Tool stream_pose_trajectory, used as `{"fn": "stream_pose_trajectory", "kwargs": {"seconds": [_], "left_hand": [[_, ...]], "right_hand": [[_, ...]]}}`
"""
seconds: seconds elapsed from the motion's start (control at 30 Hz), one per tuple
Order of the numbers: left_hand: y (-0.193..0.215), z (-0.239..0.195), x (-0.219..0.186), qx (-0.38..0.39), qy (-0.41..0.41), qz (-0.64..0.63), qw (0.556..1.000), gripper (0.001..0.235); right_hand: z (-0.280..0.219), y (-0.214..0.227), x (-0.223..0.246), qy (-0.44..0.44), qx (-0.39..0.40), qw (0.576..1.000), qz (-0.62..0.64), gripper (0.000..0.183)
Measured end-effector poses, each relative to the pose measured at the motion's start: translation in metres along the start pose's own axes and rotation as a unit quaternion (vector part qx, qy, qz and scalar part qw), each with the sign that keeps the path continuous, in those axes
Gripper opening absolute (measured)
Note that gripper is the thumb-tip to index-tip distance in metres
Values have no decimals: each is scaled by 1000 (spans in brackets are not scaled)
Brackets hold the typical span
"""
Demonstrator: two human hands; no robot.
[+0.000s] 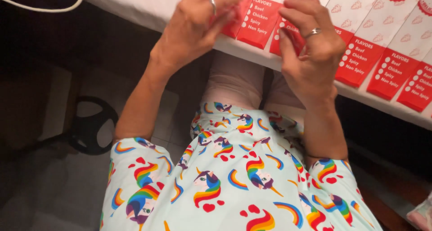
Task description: Applying glue to the flaps of paper shawarma bags and folding them to seal the bags in a repetitive process.
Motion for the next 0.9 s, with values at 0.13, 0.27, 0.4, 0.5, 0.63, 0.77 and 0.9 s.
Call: {"fn": "stream_pose_trajectory", "kwargs": {"seconds": [0.13,0.27,0.4,0.5,0.63,0.77,0.9], "left_hand": [[-23,-12,2,70,-2,14,997,38],[-21,-15,0,46,-9,58,997,36],[-22,-16,1,34,2,65,997,33],[-22,-16,2,43,10,66,997,34],[-24,-15,-7,63,-10,47,997,30],[-24,-12,-6,52,-7,65,996,30],[-21,-15,-6,22,-24,88,996,25]], "right_hand": [[-16,-2,-12,4,17,999,-29,16],[-23,-28,-14,36,38,997,-52,20],[-28,-54,-6,100,50,982,-155,25],[-33,-57,-8,91,55,974,-201,25],[-35,-62,-18,71,34,975,-208,23],[-30,-64,-18,76,33,973,-216,23],[-29,-52,-26,48,69,987,-138,56]]}}
Point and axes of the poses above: each hand's wrist, its own z-axis towards the middle knuckle, its own y-axis out of the back of the hand, x = y × z, the point moved 9 cm from there along z, towards the middle knuckle, and after that the axes turned 10 degrees about -z, right-handed, at the moved point
